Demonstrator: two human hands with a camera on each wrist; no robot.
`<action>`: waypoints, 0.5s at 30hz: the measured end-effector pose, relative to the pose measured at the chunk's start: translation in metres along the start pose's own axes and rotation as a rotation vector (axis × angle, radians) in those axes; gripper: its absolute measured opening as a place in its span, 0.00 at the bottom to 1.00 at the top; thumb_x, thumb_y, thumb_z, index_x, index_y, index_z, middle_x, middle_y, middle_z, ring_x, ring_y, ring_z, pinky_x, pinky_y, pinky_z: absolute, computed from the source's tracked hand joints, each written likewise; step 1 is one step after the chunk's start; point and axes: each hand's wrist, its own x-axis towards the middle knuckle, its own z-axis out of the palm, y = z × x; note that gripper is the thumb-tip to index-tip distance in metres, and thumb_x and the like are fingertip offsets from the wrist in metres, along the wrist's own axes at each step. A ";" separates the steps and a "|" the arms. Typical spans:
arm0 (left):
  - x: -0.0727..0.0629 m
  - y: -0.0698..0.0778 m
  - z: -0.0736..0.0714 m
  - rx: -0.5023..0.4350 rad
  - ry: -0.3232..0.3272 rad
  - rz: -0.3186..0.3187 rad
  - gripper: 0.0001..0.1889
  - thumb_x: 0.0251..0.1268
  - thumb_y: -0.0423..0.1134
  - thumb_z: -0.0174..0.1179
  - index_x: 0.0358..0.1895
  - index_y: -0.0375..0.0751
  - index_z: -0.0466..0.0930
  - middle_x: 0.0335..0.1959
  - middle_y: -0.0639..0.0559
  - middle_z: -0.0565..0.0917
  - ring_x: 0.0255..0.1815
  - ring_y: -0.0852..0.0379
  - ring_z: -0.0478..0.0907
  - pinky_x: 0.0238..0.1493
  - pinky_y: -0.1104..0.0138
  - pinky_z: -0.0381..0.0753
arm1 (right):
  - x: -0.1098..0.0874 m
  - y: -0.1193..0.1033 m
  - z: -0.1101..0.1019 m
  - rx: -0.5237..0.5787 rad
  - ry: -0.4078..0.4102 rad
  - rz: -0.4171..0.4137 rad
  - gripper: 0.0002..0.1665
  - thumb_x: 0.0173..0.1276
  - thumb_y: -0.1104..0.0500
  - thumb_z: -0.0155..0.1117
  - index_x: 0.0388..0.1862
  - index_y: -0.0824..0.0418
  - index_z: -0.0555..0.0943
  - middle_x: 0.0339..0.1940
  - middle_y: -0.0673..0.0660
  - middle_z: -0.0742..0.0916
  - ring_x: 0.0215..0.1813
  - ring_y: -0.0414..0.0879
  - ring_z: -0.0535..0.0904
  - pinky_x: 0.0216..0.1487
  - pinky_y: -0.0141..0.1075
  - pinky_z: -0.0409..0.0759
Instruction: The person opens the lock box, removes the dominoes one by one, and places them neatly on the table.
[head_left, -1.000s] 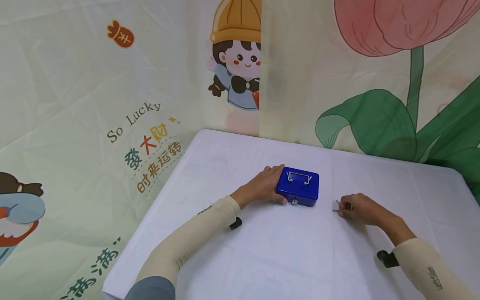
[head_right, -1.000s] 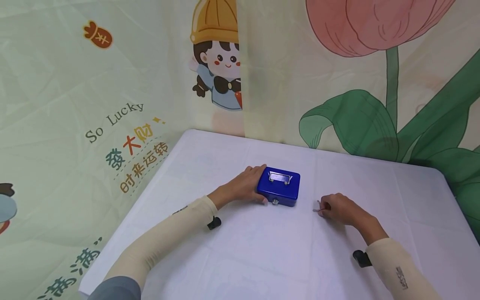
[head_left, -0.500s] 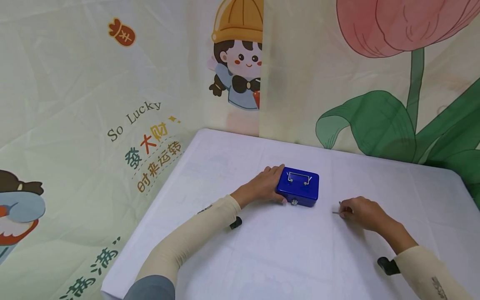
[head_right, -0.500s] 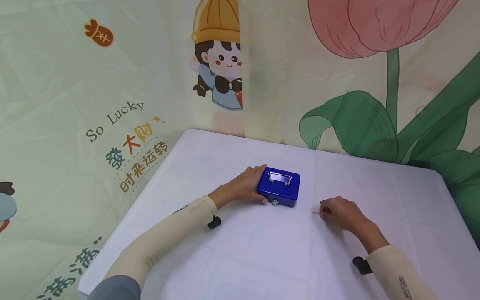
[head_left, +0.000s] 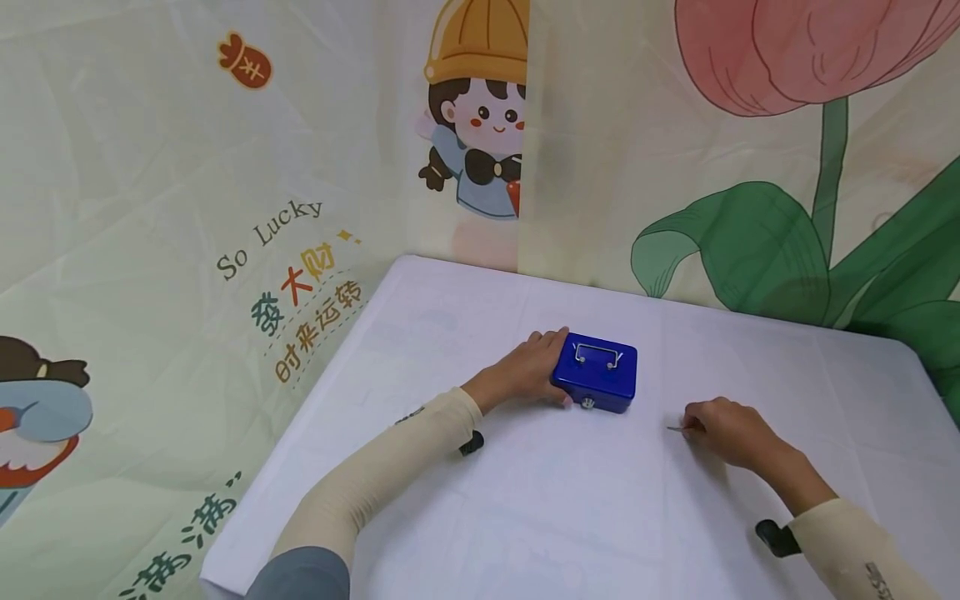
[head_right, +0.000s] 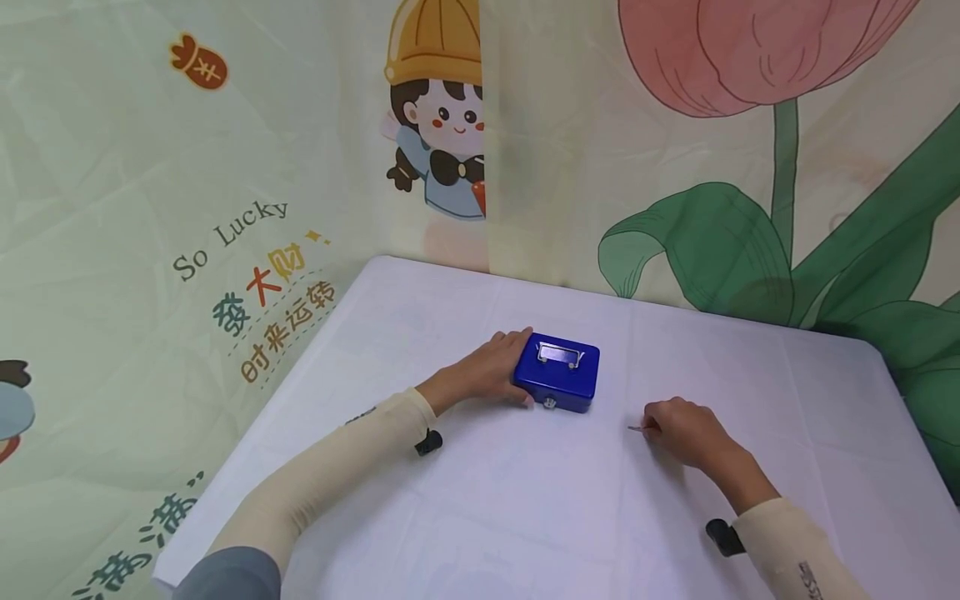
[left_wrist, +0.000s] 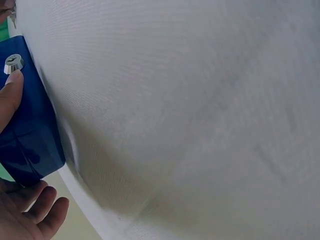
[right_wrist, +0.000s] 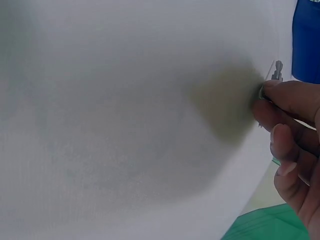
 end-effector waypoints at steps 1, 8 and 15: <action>-0.001 0.000 0.000 -0.001 -0.001 -0.001 0.65 0.51 0.64 0.73 0.81 0.36 0.40 0.77 0.41 0.62 0.74 0.46 0.62 0.75 0.54 0.63 | -0.001 0.000 0.000 -0.005 0.005 -0.008 0.05 0.62 0.65 0.72 0.37 0.60 0.87 0.32 0.52 0.89 0.32 0.41 0.79 0.38 0.42 0.85; -0.005 0.002 -0.002 -0.006 -0.003 0.008 0.65 0.51 0.63 0.73 0.81 0.36 0.41 0.77 0.40 0.62 0.73 0.45 0.62 0.74 0.53 0.64 | -0.008 -0.005 0.002 -0.010 0.049 -0.009 0.06 0.61 0.64 0.74 0.37 0.57 0.89 0.35 0.51 0.90 0.34 0.41 0.81 0.36 0.42 0.83; -0.008 0.002 -0.002 -0.012 -0.004 0.007 0.65 0.51 0.63 0.73 0.81 0.36 0.40 0.78 0.41 0.61 0.74 0.46 0.62 0.75 0.53 0.63 | -0.011 -0.014 0.004 0.004 0.035 0.022 0.04 0.63 0.63 0.72 0.38 0.61 0.87 0.31 0.51 0.89 0.31 0.41 0.78 0.36 0.39 0.83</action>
